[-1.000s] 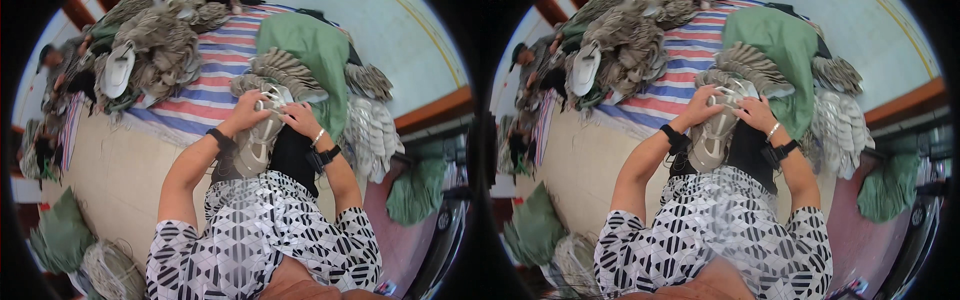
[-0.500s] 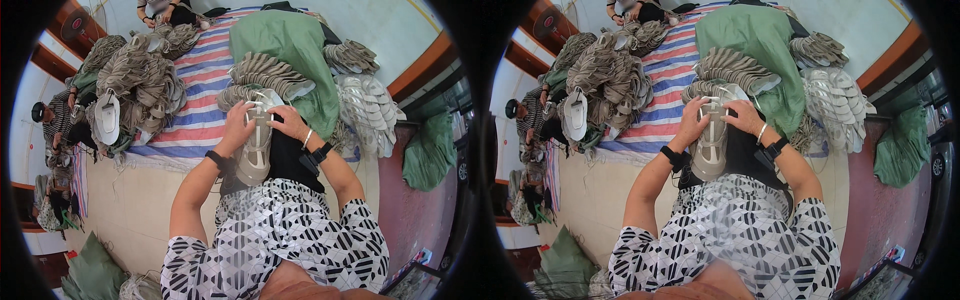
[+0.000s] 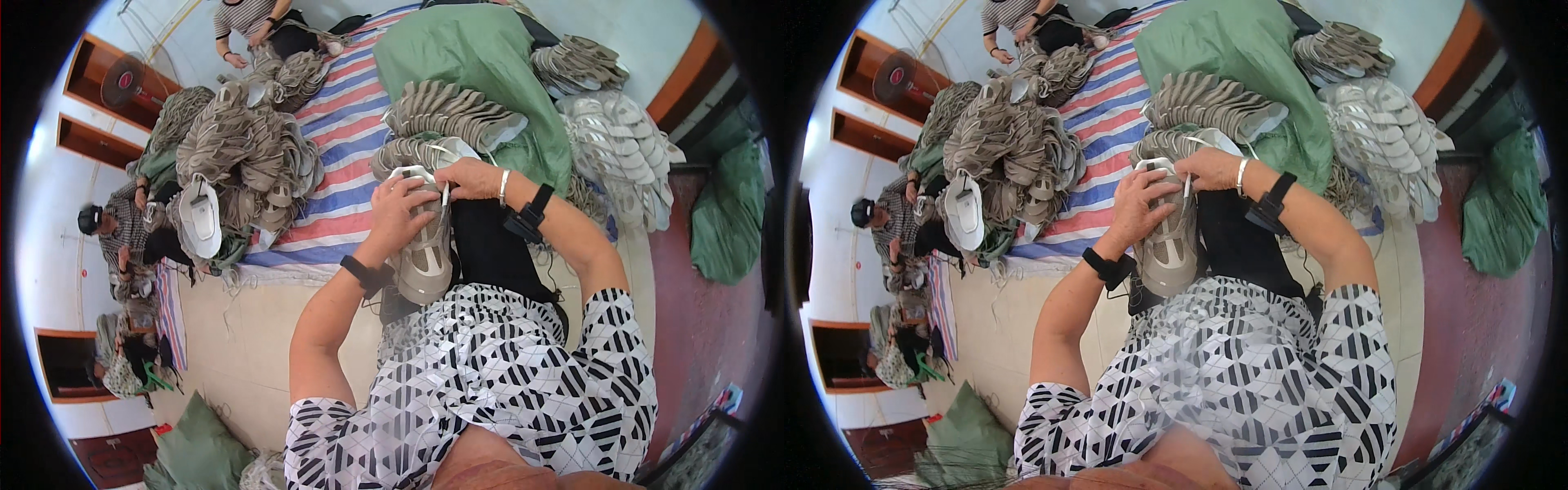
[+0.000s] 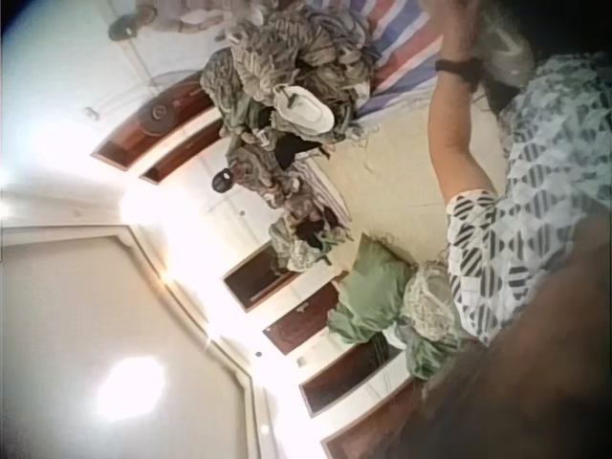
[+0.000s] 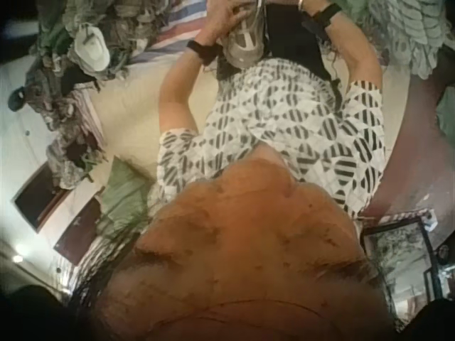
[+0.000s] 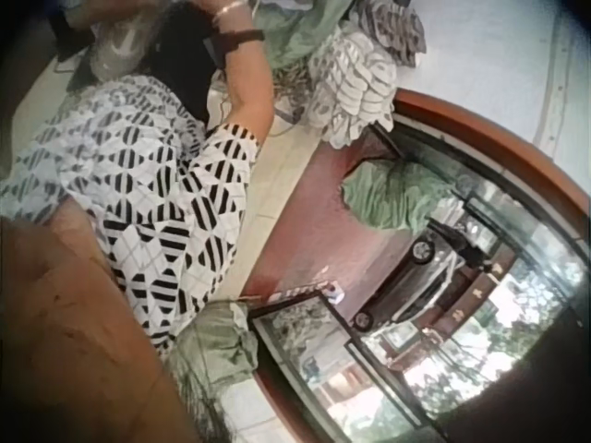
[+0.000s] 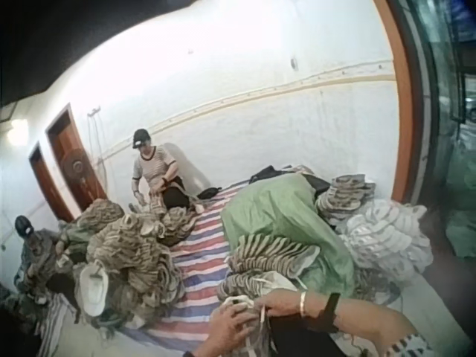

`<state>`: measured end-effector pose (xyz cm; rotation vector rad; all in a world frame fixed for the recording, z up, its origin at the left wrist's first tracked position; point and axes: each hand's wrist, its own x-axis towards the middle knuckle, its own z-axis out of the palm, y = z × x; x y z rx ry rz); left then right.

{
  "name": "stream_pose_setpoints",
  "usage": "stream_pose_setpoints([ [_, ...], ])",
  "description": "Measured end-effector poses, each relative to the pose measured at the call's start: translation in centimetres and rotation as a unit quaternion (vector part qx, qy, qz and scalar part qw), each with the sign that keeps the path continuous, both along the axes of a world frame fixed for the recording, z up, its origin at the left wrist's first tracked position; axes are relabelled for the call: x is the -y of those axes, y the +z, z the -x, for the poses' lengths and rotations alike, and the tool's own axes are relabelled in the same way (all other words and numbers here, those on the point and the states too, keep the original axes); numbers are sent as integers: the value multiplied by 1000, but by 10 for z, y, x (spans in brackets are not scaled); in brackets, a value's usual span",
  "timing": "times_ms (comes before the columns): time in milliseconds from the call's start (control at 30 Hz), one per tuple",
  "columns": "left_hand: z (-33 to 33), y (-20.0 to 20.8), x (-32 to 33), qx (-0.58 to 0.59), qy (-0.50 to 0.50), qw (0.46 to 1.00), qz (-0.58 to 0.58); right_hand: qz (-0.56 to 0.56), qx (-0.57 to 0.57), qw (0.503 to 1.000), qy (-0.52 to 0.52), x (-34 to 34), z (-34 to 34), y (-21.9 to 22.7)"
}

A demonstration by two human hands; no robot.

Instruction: The person sits on the floor and laces a single beige sneaker by hand. They thread the laces through the eyelets, pull them tight, and tie a knot. Other people are visible in the background working on similar tasks.

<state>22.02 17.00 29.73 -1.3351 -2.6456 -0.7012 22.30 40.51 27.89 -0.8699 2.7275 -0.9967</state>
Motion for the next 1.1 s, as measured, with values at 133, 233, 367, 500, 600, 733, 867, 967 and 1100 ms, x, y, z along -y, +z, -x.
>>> stream_pose_setpoints([
  [133,-13,3,-6,-43,8,997,66,-25,-16,1000,8,-3,-2,11],
  [233,-21,5,-16,-96,5,991,98,-38,3,999,4,-9,-15,33],
  [367,-28,-7,-30,-119,-20,988,94,36,-58,998,-13,-13,-12,8],
  [500,-38,-11,-13,-75,-71,988,114,97,-7,994,-57,-19,-17,17],
  [600,-46,-10,2,-44,-110,985,122,176,-38,962,-203,-14,-7,25],
  [733,-58,-2,-6,-23,-125,981,149,-109,30,977,-180,28,-12,-10],
  [867,-73,1,2,-45,-136,972,189,-165,-72,967,-179,32,-27,-22],
  [967,-73,-8,5,-38,-130,974,179,-161,-71,967,-186,31,-28,-22],
  [1100,-58,8,6,50,-162,975,141,-110,-49,974,-190,16,-36,-19],
])
